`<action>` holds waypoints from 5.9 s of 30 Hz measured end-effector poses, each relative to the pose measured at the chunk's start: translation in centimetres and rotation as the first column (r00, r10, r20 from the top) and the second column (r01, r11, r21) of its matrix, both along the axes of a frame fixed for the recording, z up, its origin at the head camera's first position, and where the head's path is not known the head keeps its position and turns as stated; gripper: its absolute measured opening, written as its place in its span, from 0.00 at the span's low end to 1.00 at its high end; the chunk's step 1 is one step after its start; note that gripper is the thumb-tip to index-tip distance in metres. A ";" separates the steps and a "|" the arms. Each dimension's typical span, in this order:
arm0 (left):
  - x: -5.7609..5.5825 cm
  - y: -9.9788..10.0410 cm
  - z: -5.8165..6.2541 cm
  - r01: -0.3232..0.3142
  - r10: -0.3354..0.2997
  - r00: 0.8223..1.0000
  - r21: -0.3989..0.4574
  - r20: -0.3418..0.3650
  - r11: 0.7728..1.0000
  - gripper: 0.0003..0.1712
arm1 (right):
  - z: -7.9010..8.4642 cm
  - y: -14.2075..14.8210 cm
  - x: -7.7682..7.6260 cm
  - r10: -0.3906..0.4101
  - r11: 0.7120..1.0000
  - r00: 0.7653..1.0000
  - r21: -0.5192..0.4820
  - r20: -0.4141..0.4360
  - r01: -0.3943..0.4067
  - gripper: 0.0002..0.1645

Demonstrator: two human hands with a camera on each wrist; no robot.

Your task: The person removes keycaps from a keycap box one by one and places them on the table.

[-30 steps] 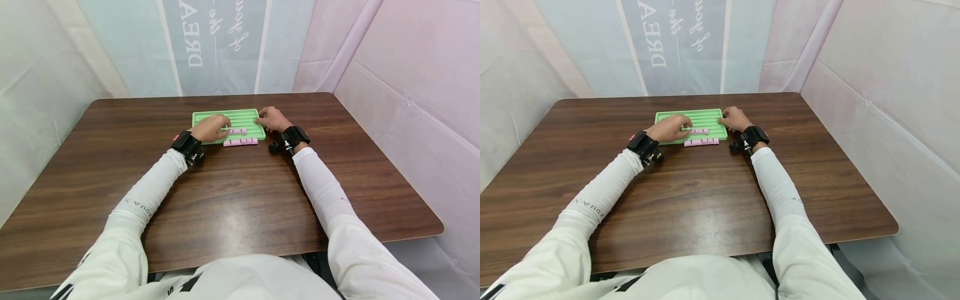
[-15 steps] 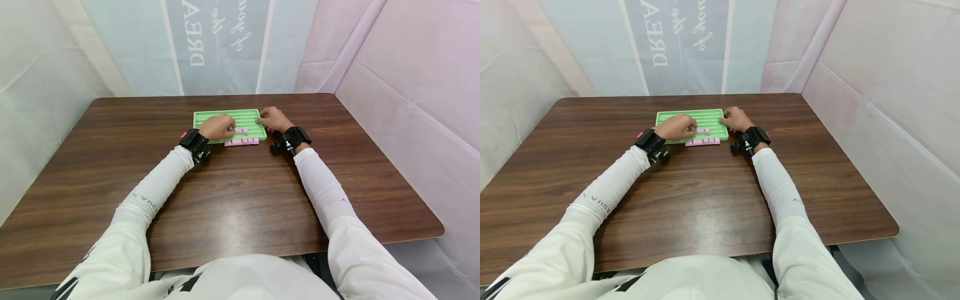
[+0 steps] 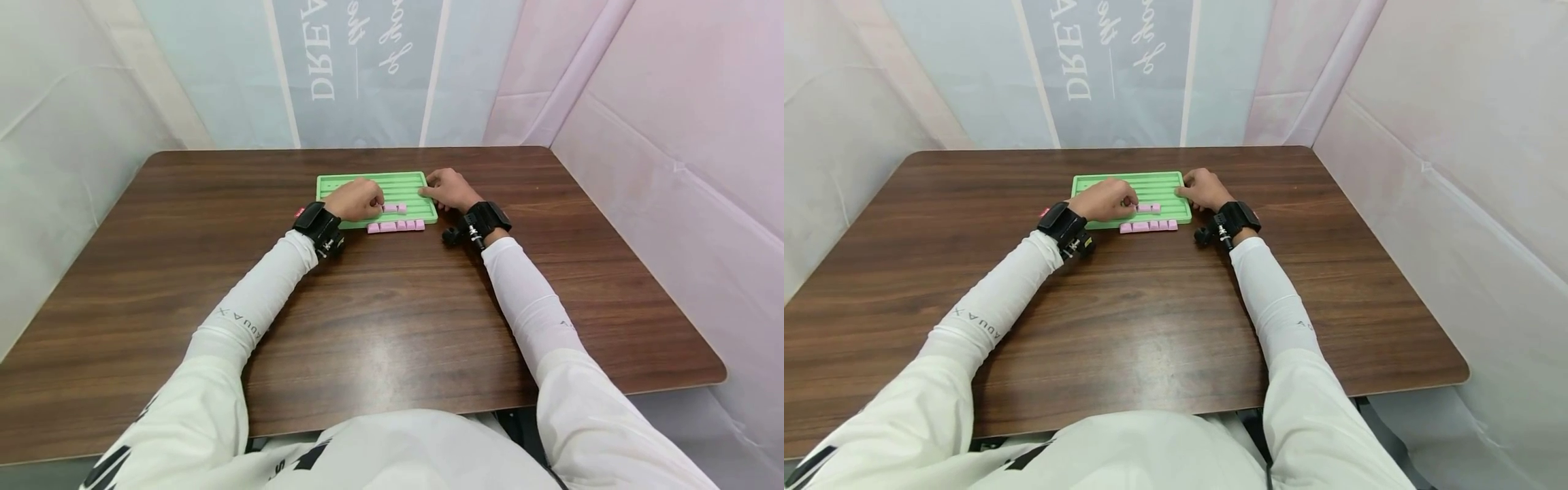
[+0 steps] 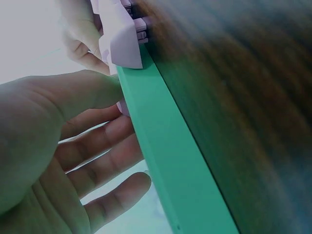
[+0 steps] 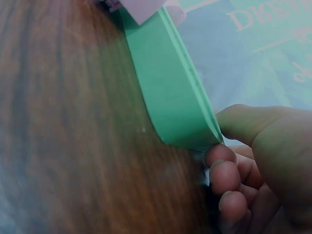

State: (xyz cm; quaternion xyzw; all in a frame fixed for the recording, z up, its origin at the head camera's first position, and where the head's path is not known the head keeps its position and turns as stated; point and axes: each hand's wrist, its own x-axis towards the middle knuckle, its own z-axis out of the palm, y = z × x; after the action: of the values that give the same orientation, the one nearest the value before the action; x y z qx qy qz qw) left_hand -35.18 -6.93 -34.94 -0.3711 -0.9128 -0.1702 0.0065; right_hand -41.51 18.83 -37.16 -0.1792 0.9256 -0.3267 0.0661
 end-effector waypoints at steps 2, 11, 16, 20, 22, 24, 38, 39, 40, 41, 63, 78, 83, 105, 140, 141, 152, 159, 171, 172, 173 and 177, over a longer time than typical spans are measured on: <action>0.1 0.0 0.0 0.002 -0.002 1.000 0.002 -0.001 1.000 0.14 | 0.0 0.0 0.0 0.002 1.000 1.000 0.005 0.004 -0.002 0.33; -0.3 0.0 0.1 0.013 -0.013 1.000 0.003 -0.011 1.000 0.13 | 0.0 0.1 -0.2 0.003 1.000 1.000 0.012 -0.007 -0.003 0.32; -0.2 0.0 0.0 0.004 -0.004 1.000 -0.006 -0.013 1.000 0.13 | -0.1 0.1 -0.1 -0.001 1.000 1.000 0.002 -0.004 0.001 0.31; -0.1 -0.1 0.0 0.013 -0.013 1.000 0.013 -0.010 1.000 0.14 | -0.1 0.0 -0.1 -0.012 1.000 1.000 0.007 -0.001 0.012 0.32; -0.1 -0.3 0.0 0.022 -0.022 1.000 0.015 -0.002 1.000 0.16 | 0.0 -0.1 -0.1 -0.017 1.000 1.000 0.011 0.006 0.017 0.32; -0.1 -0.4 0.0 0.025 -0.025 1.000 0.021 -0.002 0.999 0.17 | 0.1 -0.2 -0.1 -0.019 1.000 1.000 0.012 0.011 0.019 0.32; -0.3 -0.4 0.2 0.058 -0.058 0.998 0.030 -0.007 0.998 0.24 | 0.0 0.0 -0.1 -0.014 1.000 1.000 0.009 -0.003 0.014 0.32; -0.3 -0.4 0.3 0.063 -0.062 0.998 0.029 -0.009 0.998 0.24 | 0.0 0.0 0.0 -0.017 1.000 1.000 0.009 -0.005 0.017 0.32; -0.3 -0.4 0.4 0.067 -0.066 0.998 0.026 -0.010 0.997 0.24 | 0.0 0.1 0.0 -0.020 1.000 1.000 0.011 -0.006 0.020 0.32; -0.3 -0.4 0.5 0.070 -0.070 0.997 0.024 -0.012 0.997 0.23 | 0.0 0.1 0.0 -0.023 1.000 1.000 0.012 -0.006 0.023 0.32; 0.6 -1.2 2.2 0.060 -0.060 0.998 -0.037 -0.005 0.997 0.20 | 0.5 -0.4 -0.1 -0.022 1.000 1.000 0.015 -0.002 0.022 0.32; 1.6 -2.2 1.1 0.060 -0.060 0.998 -0.007 0.009 0.998 0.19 | 0.1 -0.2 0.3 -0.013 1.000 1.000 0.011 0.010 0.013 0.33; 1.7 -2.4 1.2 0.076 -0.076 0.997 0.003 -0.006 0.997 0.21 | 0.1 -0.1 0.3 -0.010 1.000 1.000 0.016 0.005 0.010 0.33; 2.2 -2.5 3.1 0.036 -0.028 0.994 -0.083 0.101 0.996 0.22 | -0.1 0.0 -0.4 0.001 1.000 1.000 0.007 -0.003 -0.001 0.32; 2.6 -2.0 2.5 0.021 0.001 0.990 -0.158 0.140 0.987 0.02 | 0.0 0.0 -0.1 -0.015 1.000 1.000 0.019 0.000 0.015 0.32; 2.6 -2.0 2.5 0.020 0.003 0.990 -0.158 0.140 0.987 0.02 | 0.0 0.0 -0.1 -0.016 1.000 1.000 0.016 0.000 0.016 0.32; 2.7 -1.8 2.6 -0.010 0.031 0.991 -0.163 0.127 0.987 0.03 | 0.0 0.2 -0.3 -0.009 1.000 1.000 0.009 -0.005 0.009 0.32; 2.8 -1.8 2.4 -0.018 0.038 0.991 -0.153 0.128 0.988 0.04 | -0.1 0.1 -0.4 -0.020 1.000 1.000 0.015 0.006 0.020 0.32; 3.0 -1.9 2.3 0.001 0.016 0.992 -0.136 0.124 0.991 0.08 | -0.1 0.0 -0.3 -0.026 1.000 1.000 0.013 0.009 0.026 0.32; 3.0 -1.8 2.3 0.000 0.017 0.992 -0.138 0.124 0.990 0.08 | -0.1 0.0 -0.3 -0.027 1.000 1.000 0.014 0.009 0.027 0.32; 3.0 -1.8 2.3 -0.002 0.020 0.992 -0.140 0.124 0.990 0.08 | -0.1 0.0 -0.3 -0.028 0.999 1.000 0.016 0.010 0.028 0.32; 3.1 -1.8 2.4 -0.013 0.031 0.992 -0.150 0.119 0.989 0.06 | -0.1 0.0 -0.3 -0.029 0.999 0.999 0.016 0.015 0.029 0.33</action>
State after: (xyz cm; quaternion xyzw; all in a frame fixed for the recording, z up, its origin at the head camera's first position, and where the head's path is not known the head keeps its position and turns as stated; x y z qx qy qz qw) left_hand -32.09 -8.70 -32.54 -0.3493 -0.9258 -0.1235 -0.0748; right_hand -41.83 18.80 -37.23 -0.1628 0.9301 -0.3216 0.0700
